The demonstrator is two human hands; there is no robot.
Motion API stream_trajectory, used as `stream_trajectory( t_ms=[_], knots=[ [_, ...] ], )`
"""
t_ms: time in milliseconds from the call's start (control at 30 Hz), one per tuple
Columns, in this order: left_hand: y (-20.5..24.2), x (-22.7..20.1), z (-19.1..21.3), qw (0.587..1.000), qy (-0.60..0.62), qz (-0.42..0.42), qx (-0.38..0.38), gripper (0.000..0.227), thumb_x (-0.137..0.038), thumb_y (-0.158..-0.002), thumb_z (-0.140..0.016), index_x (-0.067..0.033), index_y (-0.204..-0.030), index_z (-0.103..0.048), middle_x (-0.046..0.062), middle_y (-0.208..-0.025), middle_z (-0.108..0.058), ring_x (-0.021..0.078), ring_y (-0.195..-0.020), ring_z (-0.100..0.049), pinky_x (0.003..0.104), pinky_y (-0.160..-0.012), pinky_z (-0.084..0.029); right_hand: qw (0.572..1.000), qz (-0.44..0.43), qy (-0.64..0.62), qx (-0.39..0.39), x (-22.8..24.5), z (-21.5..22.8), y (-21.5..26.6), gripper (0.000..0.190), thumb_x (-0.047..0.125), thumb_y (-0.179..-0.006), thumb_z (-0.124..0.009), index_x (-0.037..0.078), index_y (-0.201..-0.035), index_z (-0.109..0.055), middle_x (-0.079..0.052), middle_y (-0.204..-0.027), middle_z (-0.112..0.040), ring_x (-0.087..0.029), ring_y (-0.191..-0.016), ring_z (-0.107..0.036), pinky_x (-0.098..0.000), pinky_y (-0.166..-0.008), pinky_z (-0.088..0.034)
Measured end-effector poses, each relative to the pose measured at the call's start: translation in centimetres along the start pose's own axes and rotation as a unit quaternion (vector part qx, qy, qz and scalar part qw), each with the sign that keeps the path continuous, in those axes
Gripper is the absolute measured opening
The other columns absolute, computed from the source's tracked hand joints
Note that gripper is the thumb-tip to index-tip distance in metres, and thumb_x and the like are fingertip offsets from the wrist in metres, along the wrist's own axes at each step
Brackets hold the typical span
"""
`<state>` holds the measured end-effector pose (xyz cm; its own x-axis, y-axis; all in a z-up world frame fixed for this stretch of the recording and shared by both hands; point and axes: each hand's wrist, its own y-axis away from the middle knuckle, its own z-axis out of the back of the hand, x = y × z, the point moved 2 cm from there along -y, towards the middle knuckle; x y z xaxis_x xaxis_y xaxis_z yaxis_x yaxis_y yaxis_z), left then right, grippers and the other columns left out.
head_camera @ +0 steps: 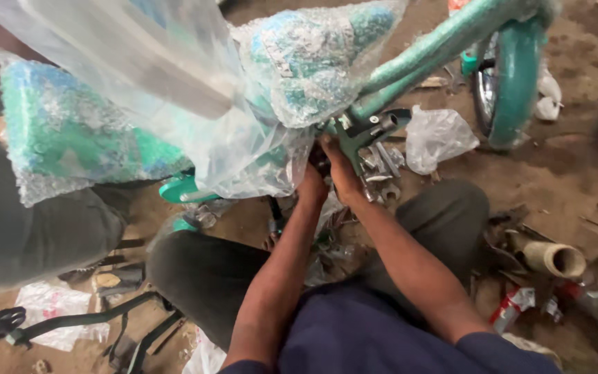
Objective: The person assembles a green bicycle by removing bubble wrap and tightening bolts on the frame using a screwdriver and wrench. The person works on the central frame area, securing components while sitting on the ground.
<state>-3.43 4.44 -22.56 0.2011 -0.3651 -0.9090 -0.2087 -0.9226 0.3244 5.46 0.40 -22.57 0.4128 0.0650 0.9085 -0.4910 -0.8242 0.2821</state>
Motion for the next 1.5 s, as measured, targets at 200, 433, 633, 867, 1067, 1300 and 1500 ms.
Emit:
stream_trajectory(
  t_ms=[200,433,633,867,1067,1300,1500],
  knots=[
    [-1.2,2.6,-1.1,0.941,0.330,0.053,0.062,0.037,-0.033,-0.101,-0.050,-0.0023,-0.110,-0.068,0.011,-0.101,-0.074,0.0275,-0.094,-0.071,0.041,-0.076,-0.057,0.995,0.082,0.027,0.052,4.8,0.8,4.0,0.051,0.030,-0.086,-0.084,0.003,-0.125,-0.066,-0.003,-0.107,-0.072,-0.020,-0.100,-0.069,-0.0368,-0.088,-0.058],
    [-1.6,3.0,-2.4,0.906,0.407,0.116,0.004,0.029,-0.032,-0.100,-0.054,-0.0072,-0.091,-0.065,0.009,-0.082,-0.070,0.0317,-0.087,-0.071,0.044,-0.078,-0.056,0.698,0.452,0.555,-0.015,16.6,2.8,9.7,0.032,0.002,-0.083,-0.075,0.003,-0.113,-0.066,-0.013,-0.112,-0.065,-0.036,-0.106,-0.062,-0.0480,-0.093,-0.049],
    [-2.0,3.1,-1.5,0.896,0.415,0.159,0.008,0.026,-0.031,-0.097,-0.058,-0.0088,-0.084,-0.063,0.006,-0.075,-0.067,0.0254,-0.077,-0.068,0.034,-0.066,-0.047,0.354,0.571,0.740,0.033,25.6,-0.3,10.7,0.023,0.015,-0.081,-0.069,0.009,-0.102,-0.075,-0.007,-0.108,-0.070,-0.025,-0.108,-0.065,-0.0448,-0.103,-0.039],
    [-1.4,2.1,-0.9,0.838,0.519,0.169,-0.020,0.020,-0.026,-0.093,-0.052,-0.0093,-0.086,-0.059,0.006,-0.070,-0.054,0.0230,-0.062,-0.055,0.043,-0.069,-0.055,0.322,0.475,0.806,0.145,25.6,-1.7,5.5,0.009,0.023,-0.077,-0.067,0.014,-0.075,-0.067,-0.003,-0.079,-0.062,-0.023,-0.081,-0.061,-0.0381,-0.064,-0.046],
    [0.9,-3.9,1.6,0.976,0.213,0.035,0.001,0.019,-0.026,-0.096,-0.058,-0.0074,-0.094,-0.064,0.009,-0.087,-0.063,0.0178,-0.066,-0.055,0.035,-0.064,-0.052,0.570,0.552,0.605,0.061,21.2,2.3,3.9,0.016,0.021,-0.069,-0.070,0.008,-0.075,-0.061,-0.009,-0.078,-0.057,-0.032,-0.079,-0.059,-0.0439,-0.061,-0.045],
    [6.1,-11.7,-2.0,0.947,-0.130,-0.263,0.133,0.030,-0.036,-0.098,-0.066,-0.0057,-0.095,-0.068,0.005,-0.086,-0.063,0.0169,-0.075,-0.059,0.034,-0.065,-0.051,0.717,0.486,0.493,-0.078,15.3,1.8,3.4,0.009,0.005,-0.070,-0.064,0.006,-0.073,-0.055,-0.012,-0.076,-0.056,-0.036,-0.077,-0.057,-0.0485,-0.066,-0.044],
    [6.0,-12.8,-1.7,0.940,-0.027,-0.255,0.223,0.037,-0.040,-0.102,-0.067,-0.0040,-0.093,-0.066,0.005,-0.093,-0.065,0.0160,-0.083,-0.059,0.033,-0.075,-0.050,0.663,0.447,0.600,0.026,16.0,3.7,2.8,0.010,0.005,-0.074,-0.065,0.008,-0.076,-0.056,-0.012,-0.079,-0.059,-0.037,-0.079,-0.060,-0.0497,-0.065,-0.045]
  ],
)
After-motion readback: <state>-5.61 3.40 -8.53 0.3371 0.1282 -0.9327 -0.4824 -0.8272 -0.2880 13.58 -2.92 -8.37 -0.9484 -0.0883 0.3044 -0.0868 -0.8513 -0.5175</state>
